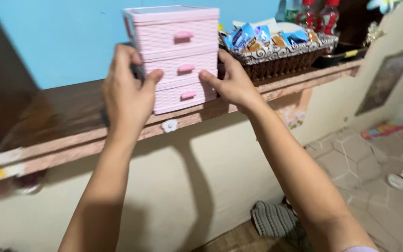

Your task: The person organizes items on a wall shelf by placing a snack basket, a drinks tray, a small drawer unit, and framed photographs onto it.

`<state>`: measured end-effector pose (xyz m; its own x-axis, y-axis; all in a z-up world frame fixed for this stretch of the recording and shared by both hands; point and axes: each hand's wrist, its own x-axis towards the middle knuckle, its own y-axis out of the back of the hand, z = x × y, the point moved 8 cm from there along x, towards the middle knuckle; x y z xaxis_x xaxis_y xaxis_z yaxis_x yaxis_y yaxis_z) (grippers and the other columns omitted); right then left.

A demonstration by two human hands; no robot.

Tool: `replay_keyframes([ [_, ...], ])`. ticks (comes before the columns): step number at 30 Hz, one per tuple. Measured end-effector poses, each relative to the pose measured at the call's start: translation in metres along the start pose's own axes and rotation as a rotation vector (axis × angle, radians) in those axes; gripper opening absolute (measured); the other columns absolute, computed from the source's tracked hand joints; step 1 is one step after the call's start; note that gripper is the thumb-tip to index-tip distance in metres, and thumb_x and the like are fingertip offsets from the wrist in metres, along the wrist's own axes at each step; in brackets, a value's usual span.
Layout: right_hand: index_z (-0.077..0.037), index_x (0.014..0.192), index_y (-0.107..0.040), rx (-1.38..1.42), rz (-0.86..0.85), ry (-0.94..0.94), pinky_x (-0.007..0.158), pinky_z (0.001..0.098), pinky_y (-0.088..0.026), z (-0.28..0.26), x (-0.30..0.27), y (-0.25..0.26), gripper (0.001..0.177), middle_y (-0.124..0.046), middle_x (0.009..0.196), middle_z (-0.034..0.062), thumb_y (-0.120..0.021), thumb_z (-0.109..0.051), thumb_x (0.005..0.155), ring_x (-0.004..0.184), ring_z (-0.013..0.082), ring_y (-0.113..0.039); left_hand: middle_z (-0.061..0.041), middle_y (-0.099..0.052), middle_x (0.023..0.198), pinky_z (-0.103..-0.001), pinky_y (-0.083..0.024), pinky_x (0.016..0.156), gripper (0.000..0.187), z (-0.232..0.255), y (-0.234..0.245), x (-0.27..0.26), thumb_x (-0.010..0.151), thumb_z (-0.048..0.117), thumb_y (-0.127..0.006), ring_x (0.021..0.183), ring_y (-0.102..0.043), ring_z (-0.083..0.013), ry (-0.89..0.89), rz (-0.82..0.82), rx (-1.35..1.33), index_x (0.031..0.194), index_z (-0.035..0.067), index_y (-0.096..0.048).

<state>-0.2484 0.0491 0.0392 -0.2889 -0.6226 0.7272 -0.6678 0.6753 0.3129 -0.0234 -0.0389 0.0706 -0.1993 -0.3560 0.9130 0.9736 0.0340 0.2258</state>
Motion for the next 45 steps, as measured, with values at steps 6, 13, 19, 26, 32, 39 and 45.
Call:
replay_keyframes([
  [6, -0.012, 0.14, -0.06, -0.385, 0.229, 0.104, 0.097, 0.0334, -0.058, 0.005, -0.049, 0.068, 0.047, -0.073, 0.126, 0.0079, -0.075, -0.022, 0.097, 0.115, 0.0184, -0.07, -0.007, -0.062, 0.107, -0.034, -0.05, 0.07, 0.044, -0.019, -0.01, -0.009, 0.099, 0.017, -0.086, 0.08, -0.062, -0.017, -0.094, -0.014, -0.062, 0.113, 0.004, -0.046],
  [13, -0.004, 0.112, -0.071, -1.298, 0.401, 0.562, 0.092, 0.0448, -0.051, 0.043, -0.047, 0.232, 0.036, -0.068, 0.121, 0.0236, -0.085, -0.007, 0.079, 0.113, 0.0424, -0.06, -0.008, -0.056, 0.113, -0.025, -0.047, 0.073, 0.044, -0.04, -0.026, -0.017, 0.112, 0.017, -0.077, 0.088, -0.054, -0.011, -0.095, -0.042, -0.245, 0.123, 0.002, -0.038],
  [19, -0.003, 0.117, -0.068, -0.961, 0.362, 0.34, 0.09, 0.0439, -0.051, 0.119, -0.038, 0.279, 0.024, -0.066, 0.105, 0.0137, -0.08, 0.003, 0.098, 0.105, 0.0344, -0.061, -0.008, -0.055, 0.116, -0.021, -0.043, 0.073, 0.044, -0.045, -0.03, -0.026, 0.114, 0.016, -0.074, 0.086, -0.052, -0.0078, -0.084, -0.02, -0.257, 0.127, 0.001, -0.035],
  [26, -0.005, 0.107, -0.076, -1.026, 0.306, 0.644, 0.081, 0.0414, -0.049, 0.051, -0.047, 0.217, 0.021, -0.066, 0.097, 0.0086, -0.09, -0.01, 0.092, 0.093, 0.0289, -0.06, -0.011, -0.05, 0.127, -0.021, -0.046, 0.083, 0.039, -0.053, -0.036, -0.027, 0.116, 0.012, -0.073, 0.1, -0.054, -0.0093, -0.028, -0.03, -0.436, 0.129, 0.0, -0.038],
  [32, -0.008, 0.105, -0.08, -1.257, 0.383, 0.648, 0.078, 0.04, -0.051, 0.009, -0.037, 0.124, 0.008, -0.066, 0.088, 0.0072, -0.078, -0.01, 0.097, 0.089, 0.0247, -0.063, -0.013, -0.057, 0.123, -0.022, -0.058, 0.096, 0.036, -0.064, -0.044, -0.028, 0.116, 0.015, -0.07, 0.107, -0.062, -0.0106, 0.102, -0.084, -0.586, 0.128, 0.004, -0.039],
  [39, -0.001, 0.087, -0.074, -1.453, 0.431, 0.595, 0.081, 0.038, -0.053, 0.03, 0.006, 0.087, 0.009, -0.067, 0.085, 0.0099, -0.067, -0.006, 0.082, 0.088, 0.0251, -0.065, -0.033, -0.06, 0.124, -0.037, -0.056, 0.08, 0.058, -0.104, -0.049, -0.023, 0.107, 0.027, -0.073, 0.102, -0.067, -0.0313, 0.137, -0.168, -0.063, 0.14, -0.009, -0.041],
  [45, 0.0, 0.095, -0.073, -1.449, 0.409, 0.67, 0.083, 0.0361, -0.05, 0.045, 0.01, 0.096, 0.013, -0.065, 0.088, 0.0096, -0.067, -0.005, 0.085, 0.09, 0.0247, -0.062, -0.03, -0.058, 0.132, -0.043, -0.059, 0.094, 0.074, -0.051, -0.061, -0.013, 0.101, 0.025, -0.073, 0.122, -0.067, -0.036, 0.109, -0.359, -0.368, 0.148, -0.009, -0.027],
])
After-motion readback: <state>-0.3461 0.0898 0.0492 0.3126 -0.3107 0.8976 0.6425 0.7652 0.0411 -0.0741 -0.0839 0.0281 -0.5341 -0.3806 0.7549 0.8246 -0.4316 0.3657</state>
